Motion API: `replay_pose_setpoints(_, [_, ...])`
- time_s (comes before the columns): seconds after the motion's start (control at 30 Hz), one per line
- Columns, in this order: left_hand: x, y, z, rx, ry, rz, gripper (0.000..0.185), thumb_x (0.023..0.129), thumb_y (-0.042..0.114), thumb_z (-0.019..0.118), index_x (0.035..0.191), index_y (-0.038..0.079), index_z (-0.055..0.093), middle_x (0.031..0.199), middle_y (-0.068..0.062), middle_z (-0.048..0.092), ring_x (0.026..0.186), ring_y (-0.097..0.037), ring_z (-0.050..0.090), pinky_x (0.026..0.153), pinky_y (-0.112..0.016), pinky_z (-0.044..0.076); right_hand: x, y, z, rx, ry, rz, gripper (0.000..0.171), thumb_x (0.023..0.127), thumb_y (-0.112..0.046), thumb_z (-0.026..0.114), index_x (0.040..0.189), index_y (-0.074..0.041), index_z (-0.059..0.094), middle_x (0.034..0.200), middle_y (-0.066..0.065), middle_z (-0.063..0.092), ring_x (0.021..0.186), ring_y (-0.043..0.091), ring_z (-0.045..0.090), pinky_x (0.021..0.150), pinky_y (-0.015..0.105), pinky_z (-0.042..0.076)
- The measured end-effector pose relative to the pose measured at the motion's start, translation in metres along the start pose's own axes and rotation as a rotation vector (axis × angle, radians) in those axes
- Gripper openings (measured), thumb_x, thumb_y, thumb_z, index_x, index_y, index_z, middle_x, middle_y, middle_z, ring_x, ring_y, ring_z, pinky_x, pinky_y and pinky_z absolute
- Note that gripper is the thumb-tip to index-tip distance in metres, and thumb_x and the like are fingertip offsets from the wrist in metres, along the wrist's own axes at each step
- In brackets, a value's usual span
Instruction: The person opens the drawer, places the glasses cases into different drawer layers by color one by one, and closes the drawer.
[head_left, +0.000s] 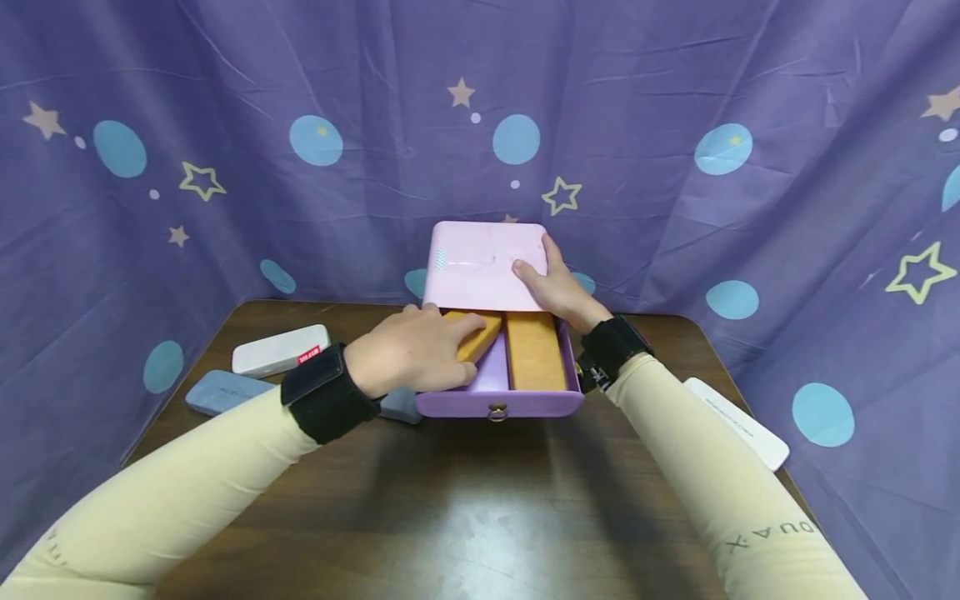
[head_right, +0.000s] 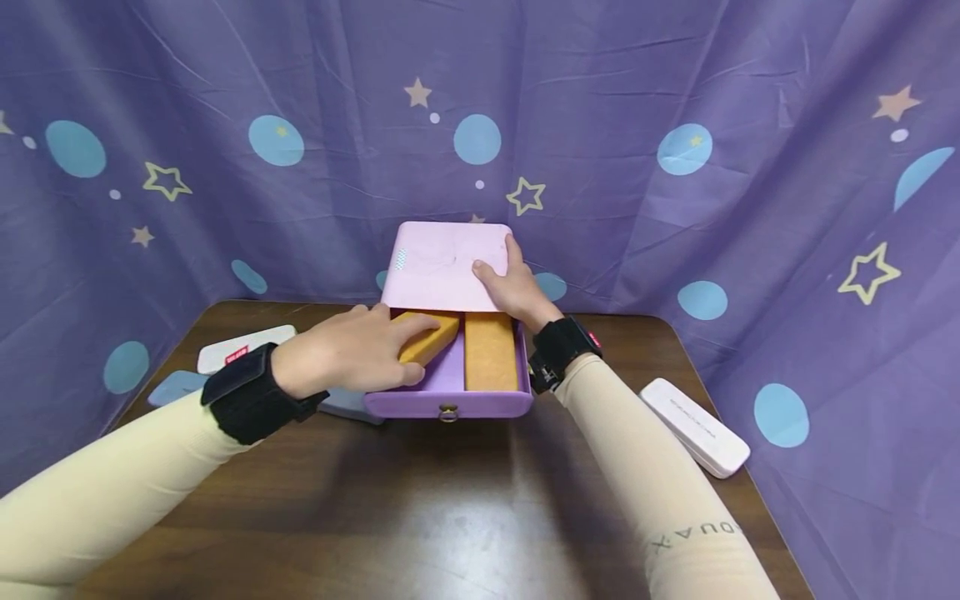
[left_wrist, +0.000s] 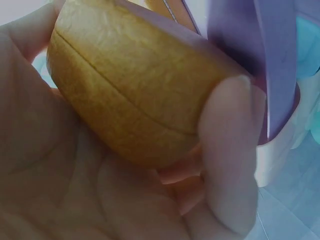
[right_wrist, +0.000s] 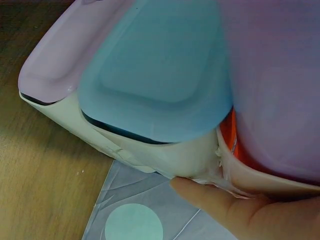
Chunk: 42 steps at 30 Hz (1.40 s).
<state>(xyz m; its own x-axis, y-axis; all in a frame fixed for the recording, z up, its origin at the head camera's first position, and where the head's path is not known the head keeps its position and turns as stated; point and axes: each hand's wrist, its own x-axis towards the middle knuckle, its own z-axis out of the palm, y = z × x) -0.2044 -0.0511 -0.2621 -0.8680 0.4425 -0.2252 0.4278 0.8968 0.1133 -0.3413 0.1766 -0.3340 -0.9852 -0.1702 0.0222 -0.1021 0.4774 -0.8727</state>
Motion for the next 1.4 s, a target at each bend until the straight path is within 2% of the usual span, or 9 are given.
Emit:
replay_pose_setpoints(0.13, [0.003,0.004,0.003,0.013,0.023,-0.006,0.069,0.097,0.043,0.059,0.163,0.027,0.044,0.133,-0.012,0.064,0.114,-0.031,0.054,0.094,-0.046,0.047,0.000,0.001,0.000,-0.007,0.000,0.004,0.092,0.108,-0.047,0.053,0.171,-0.018,-0.009,0.177,0.019,0.004,0.160,0.032,0.015,0.131,0.047,0.012])
replay_pose_setpoints(0.27, [0.004,0.008,0.005,0.015,0.033,-0.041,0.069,0.098,0.044,0.058,0.163,0.028,0.044,0.134,-0.017,0.062,0.118,-0.036,0.054,0.098,-0.050,0.047,-0.001,0.001,0.000,-0.011,-0.007,0.005,0.093,0.108,-0.047,0.052,0.171,-0.019,-0.010,0.178,0.019,0.004,0.161,0.032,0.014,0.131,0.047,0.012])
replay_pose_setpoints(0.43, [0.005,0.011,0.009,0.016,0.054,-0.077,0.070,0.097,0.046,0.061,0.162,0.028,0.043,0.130,-0.022,0.059,0.118,-0.042,0.055,0.094,-0.053,0.050,0.000,0.000,-0.001,-0.009,-0.008,0.001,0.093,0.109,-0.047,0.053,0.171,-0.019,-0.010,0.178,0.018,0.005,0.161,0.031,0.014,0.131,0.046,0.012])
replay_pose_setpoints(0.67, [0.008,0.014,0.014,-0.003,0.066,-0.120,0.073,0.095,0.050,0.067,0.161,0.027,0.044,0.141,-0.031,0.055,0.123,-0.046,0.055,0.095,-0.056,0.052,0.001,0.001,-0.001,0.013,-0.001,-0.006,0.092,0.109,-0.044,0.053,0.171,-0.016,-0.009,0.178,0.018,0.004,0.161,0.030,0.012,0.131,0.044,0.010])
replay_pose_setpoints(1.07, [0.013,0.019,0.022,0.031,0.129,-0.147,0.075,0.095,0.052,0.070,0.159,0.023,0.046,0.126,-0.035,0.058,0.105,-0.045,0.062,0.075,-0.048,0.058,0.001,0.002,-0.001,0.001,-0.004,-0.006,0.093,0.108,-0.046,0.053,0.171,-0.017,-0.010,0.177,0.019,0.005,0.161,0.031,0.015,0.131,0.046,0.011])
replay_pose_setpoints(1.4, [0.013,0.025,0.023,0.022,0.134,-0.156,0.080,0.091,0.053,0.076,0.157,0.019,0.047,0.128,-0.040,0.057,0.109,-0.048,0.066,0.080,-0.051,0.060,-0.001,-0.001,-0.001,-0.003,-0.012,-0.015,0.094,0.108,-0.046,0.053,0.171,-0.017,-0.010,0.177,0.020,0.005,0.160,0.032,0.017,0.130,0.048,0.014])
